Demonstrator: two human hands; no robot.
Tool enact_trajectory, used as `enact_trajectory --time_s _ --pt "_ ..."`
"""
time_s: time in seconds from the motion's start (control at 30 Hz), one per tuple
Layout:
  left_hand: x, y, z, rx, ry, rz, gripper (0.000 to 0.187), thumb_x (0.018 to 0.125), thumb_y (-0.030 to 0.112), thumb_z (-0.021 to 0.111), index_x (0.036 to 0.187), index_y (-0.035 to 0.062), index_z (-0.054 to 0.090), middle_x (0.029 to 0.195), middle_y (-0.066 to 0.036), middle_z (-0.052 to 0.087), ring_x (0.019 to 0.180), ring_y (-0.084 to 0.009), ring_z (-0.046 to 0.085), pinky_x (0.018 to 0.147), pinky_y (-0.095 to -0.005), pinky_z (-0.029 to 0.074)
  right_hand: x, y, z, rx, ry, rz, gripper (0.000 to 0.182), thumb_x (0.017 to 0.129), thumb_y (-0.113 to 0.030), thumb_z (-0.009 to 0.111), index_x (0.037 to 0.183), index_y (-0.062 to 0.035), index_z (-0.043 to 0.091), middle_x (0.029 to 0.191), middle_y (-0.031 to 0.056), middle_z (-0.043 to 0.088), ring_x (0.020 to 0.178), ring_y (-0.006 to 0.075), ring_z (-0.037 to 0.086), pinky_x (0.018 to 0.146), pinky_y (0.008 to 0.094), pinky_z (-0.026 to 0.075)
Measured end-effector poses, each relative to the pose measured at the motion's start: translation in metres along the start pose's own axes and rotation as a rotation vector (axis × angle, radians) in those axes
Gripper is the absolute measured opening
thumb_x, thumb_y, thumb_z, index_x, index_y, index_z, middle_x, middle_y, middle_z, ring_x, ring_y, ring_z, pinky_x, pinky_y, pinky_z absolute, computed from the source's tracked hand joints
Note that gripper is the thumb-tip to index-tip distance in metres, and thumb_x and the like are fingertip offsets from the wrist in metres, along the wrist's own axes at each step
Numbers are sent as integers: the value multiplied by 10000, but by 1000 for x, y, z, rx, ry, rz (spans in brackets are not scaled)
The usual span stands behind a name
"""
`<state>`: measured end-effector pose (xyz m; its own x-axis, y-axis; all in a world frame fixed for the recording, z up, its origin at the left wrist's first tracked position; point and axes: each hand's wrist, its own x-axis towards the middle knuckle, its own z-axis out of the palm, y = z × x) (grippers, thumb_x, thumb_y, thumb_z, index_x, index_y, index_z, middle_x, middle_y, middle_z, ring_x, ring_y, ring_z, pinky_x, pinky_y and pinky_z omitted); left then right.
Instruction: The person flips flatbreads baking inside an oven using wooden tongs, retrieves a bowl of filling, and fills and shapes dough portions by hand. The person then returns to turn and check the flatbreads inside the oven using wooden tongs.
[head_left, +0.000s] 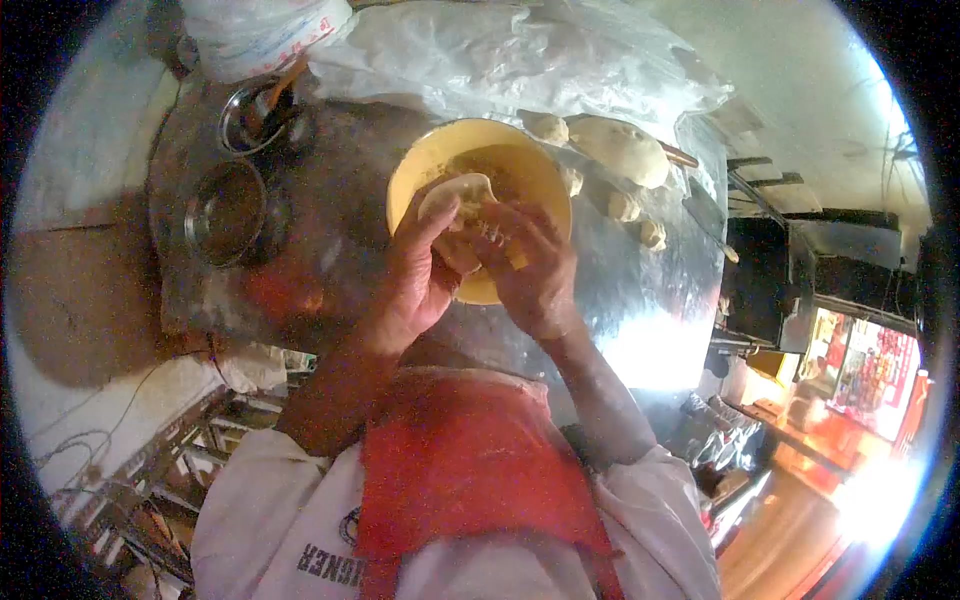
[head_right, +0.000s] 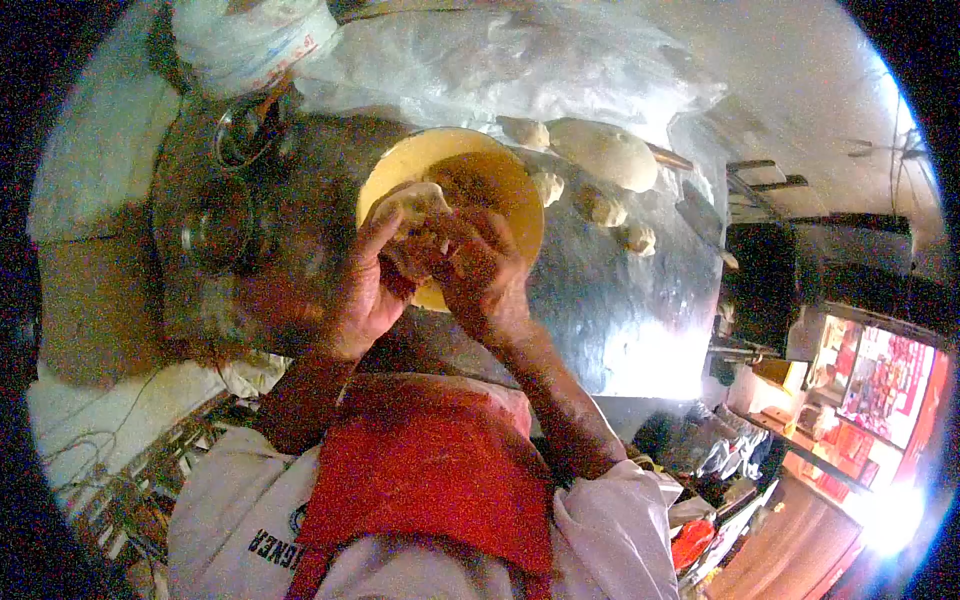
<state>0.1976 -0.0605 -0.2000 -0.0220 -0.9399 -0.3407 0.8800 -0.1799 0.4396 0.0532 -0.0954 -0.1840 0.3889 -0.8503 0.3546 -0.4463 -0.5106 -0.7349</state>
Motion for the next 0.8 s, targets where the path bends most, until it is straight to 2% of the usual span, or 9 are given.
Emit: enact_trajectory --time_s 0.03,0.2,0.27,0.5,0.57,0.6,0.7,0.77,0.8 --pt "-2 0 0 47 -23 20 472 906 314 655 1301 116 492 1151 -58 600 1036 -175 609 853 -320 544 -5 0 4 -3 -36 -4 313 819 -115 708 1120 -44 654 1103 138 662 1039 338 609 851 406 538" --pt "-4 -7 -13 76 -23 21 517 871 227 695 1316 99 464 1146 -68 589 1010 -181 613 833 -299 565 -6 -12 -1 40 -70 -5 278 844 -136 680 1114 -75 655 1048 145 653 968 344 612 800 426 539" --pt "-3 -10 -14 43 -62 16 536 860 198 706 1321 92 455 1147 -71 585 992 -179 616 835 -296 568 -5 -15 -5 55 -154 206 311 833 -135 687 1132 -72 634 1028 155 636 941 362 605 790 434 537" --pt "19 -28 -34 147 -37 -10 558 829 142 723 1313 57 461 1112 -83 594 955 -185 633 804 -311 581 -3 -1 -11 -2 -191 86 337 825 -133 689 1153 -88 625 1015 166 623 923 374 609 794 445 531" --pt "22 -28 -30 121 -41 -27 552 828 144 726 1307 56 467 1107 -86 597 963 -192 635 799 -311 582 -2 2 -17 10 -154 204 283 780 -33 717 1059 -28 669 1007 140 643 788 240 669 687 331 546" --pt "23 -26 -27 147 32 -7 524 843 168 718 1295 55 476 1108 -90 603 983 -205 636 813 -324 579 0 0 -21 16 -162 211 283 780 -33 717 1059 -28 669 1007 140 643 788 240 669 687 331 546" --pt "31 -17 -18 210 190 34 474 875 214 700 1270 54 495 1110 -96 614 1022 -229 636 842 -350 574 10 11 -23 55 31 249 353 785 -40 705 1133 -51 648 1093 156 629 892 289 659 764 350 542" --pt "34 -9 -25 -82 210 -92 443 923 287 641 1271 48 503 1133 -90 622 1051 -218 626 918 -364 543 7 54 -2 -228 -103 -46 462 825 -121 674 1276 -107 573 1266 178 564 1096 380 564 921 448 484" --pt "37 -9 -29 -74 217 -97 443 923 287 641 1271 48 503 1133 -90 622 1051 -218 626 918 -364 543 -7 79 10 -382 -221 -3 564 806 -123 690 1341 -100 513 1369 168 495 1207 393 493 1000 455 427"
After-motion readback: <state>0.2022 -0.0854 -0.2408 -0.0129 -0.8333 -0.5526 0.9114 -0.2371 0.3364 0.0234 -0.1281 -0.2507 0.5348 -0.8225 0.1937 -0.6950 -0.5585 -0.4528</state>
